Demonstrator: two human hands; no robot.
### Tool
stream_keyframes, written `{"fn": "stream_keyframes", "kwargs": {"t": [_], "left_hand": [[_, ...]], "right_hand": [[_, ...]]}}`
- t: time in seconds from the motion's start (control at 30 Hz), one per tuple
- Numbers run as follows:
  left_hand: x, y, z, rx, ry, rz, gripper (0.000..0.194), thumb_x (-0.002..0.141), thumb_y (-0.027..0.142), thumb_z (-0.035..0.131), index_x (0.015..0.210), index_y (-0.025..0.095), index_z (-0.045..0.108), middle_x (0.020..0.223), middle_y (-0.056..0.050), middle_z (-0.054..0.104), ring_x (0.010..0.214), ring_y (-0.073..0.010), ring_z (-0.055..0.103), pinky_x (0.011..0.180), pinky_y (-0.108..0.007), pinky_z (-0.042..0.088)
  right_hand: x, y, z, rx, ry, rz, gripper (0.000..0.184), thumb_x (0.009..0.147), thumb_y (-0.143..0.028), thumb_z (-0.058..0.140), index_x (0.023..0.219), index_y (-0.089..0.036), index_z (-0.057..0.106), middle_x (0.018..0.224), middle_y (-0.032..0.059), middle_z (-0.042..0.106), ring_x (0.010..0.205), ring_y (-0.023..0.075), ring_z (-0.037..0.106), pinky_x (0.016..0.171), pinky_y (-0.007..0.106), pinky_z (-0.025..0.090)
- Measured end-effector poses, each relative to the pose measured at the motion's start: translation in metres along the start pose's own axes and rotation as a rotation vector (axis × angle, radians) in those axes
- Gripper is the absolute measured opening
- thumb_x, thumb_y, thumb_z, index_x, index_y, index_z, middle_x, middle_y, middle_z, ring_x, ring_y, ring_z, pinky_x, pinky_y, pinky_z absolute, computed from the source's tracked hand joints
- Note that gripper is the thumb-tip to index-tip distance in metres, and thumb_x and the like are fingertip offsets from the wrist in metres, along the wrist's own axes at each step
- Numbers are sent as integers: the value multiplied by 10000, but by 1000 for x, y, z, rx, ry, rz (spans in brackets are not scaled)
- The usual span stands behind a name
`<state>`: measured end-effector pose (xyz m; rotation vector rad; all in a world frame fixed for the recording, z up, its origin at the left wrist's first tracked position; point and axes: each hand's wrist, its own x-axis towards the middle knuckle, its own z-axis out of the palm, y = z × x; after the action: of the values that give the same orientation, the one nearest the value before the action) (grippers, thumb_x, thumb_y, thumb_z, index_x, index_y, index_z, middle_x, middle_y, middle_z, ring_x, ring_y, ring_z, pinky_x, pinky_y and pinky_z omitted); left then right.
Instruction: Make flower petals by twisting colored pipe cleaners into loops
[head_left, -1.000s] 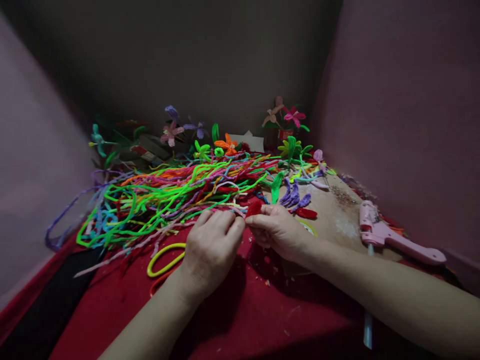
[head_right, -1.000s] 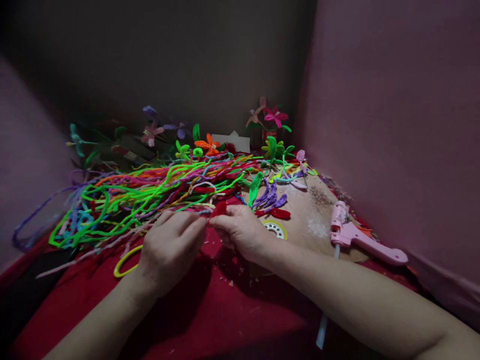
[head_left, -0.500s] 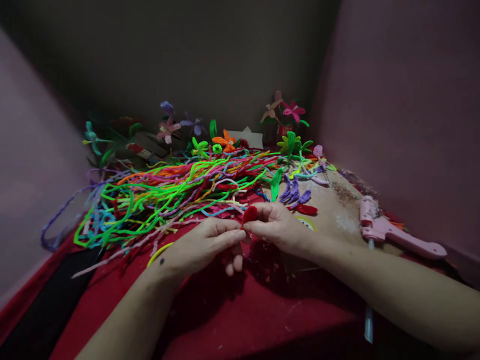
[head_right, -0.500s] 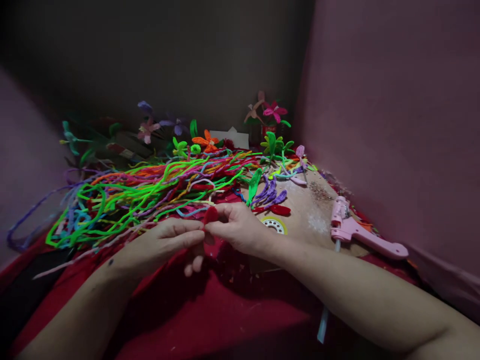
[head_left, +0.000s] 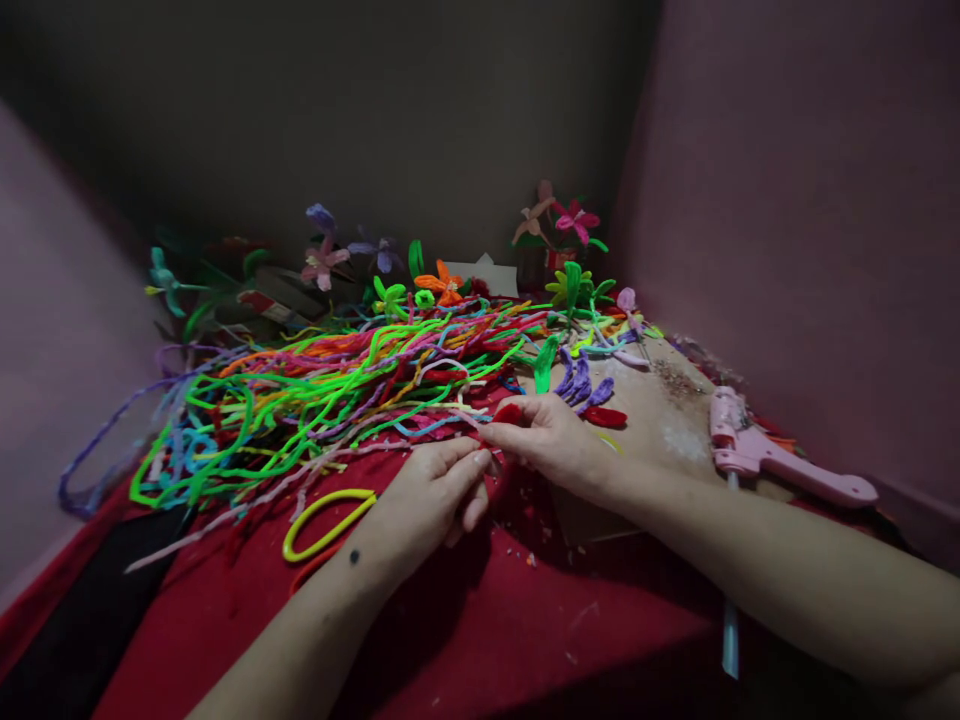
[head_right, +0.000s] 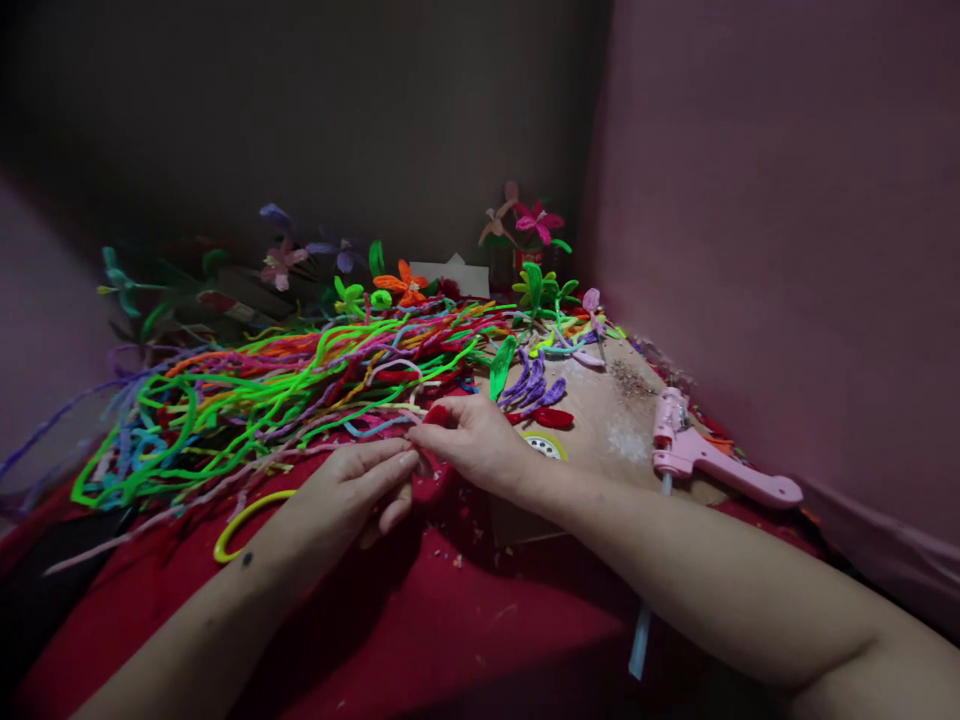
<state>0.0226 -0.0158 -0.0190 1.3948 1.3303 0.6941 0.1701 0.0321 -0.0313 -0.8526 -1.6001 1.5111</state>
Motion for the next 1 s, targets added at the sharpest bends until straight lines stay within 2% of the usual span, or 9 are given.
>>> {"fn": "stream_keyframes", "kwargs": {"t": [0.17,0.23,0.37,0.5,0.63,0.73,0.8,0.9,1.0], "left_hand": [[-1,-4,22,22,229,141,205,866,351,402,742,197,454,470,68,487,352,-69,413,402,-189,326],[-1,-7,27,35,272,182,188,858,339,427,741,194,454,497,65,492,376,-66,429,422,-188,336],[6,-10,16,-169,244,82,222,825,380,497,799,162,536,504,66,476,363,-40,367,394,-170,269],[15,-12,3,-354,237,16,243,721,379,627,728,157,531,442,87,414,331,-29,302,359,-160,208],[15,-5,-4,-232,377,86,209,732,353,622,700,157,559,447,67,460,338,-44,345,364,-168,244],[13,16,-12,-83,511,176,169,733,333,617,699,167,605,507,40,539,435,-85,467,450,-191,364],[16,34,-15,7,494,214,168,690,333,656,684,165,647,602,6,616,566,-124,543,542,-210,415],[33,54,-9,143,331,238,186,662,341,684,691,157,694,730,-28,676,704,-160,578,625,-225,421],[61,55,13,241,125,218,249,722,384,625,750,151,708,561,10,586,518,-118,485,500,-226,354]], "right_hand": [[-3,4,5,141,175,45,265,760,-356,614,624,-138,551,537,-38,479,459,57,385,457,211,287],[-3,7,7,215,213,72,267,747,-360,629,624,-141,539,518,-46,465,418,46,357,421,207,257],[-2,12,8,283,249,68,277,748,-373,629,625,-149,523,508,-52,461,398,39,330,400,205,234],[-1,13,8,267,232,51,291,762,-380,611,605,-150,529,490,-53,457,406,41,326,403,204,232],[0,14,9,253,219,96,293,800,-396,555,630,-159,525,498,-49,480,386,48,354,390,202,249],[-1,15,10,169,106,136,315,810,-432,529,656,-157,547,487,-39,492,377,59,361,385,208,255],[-4,15,11,12,-40,61,319,791,-405,553,605,-147,549,477,-34,478,413,63,378,411,205,274],[-11,14,13,-245,-341,-178,303,772,-291,560,518,-140,494,463,-48,409,454,56,370,445,192,281],[-17,15,15,-393,-557,-333,325,788,-298,556,514,-138,483,455,-56,385,425,44,350,421,186,253]]}}
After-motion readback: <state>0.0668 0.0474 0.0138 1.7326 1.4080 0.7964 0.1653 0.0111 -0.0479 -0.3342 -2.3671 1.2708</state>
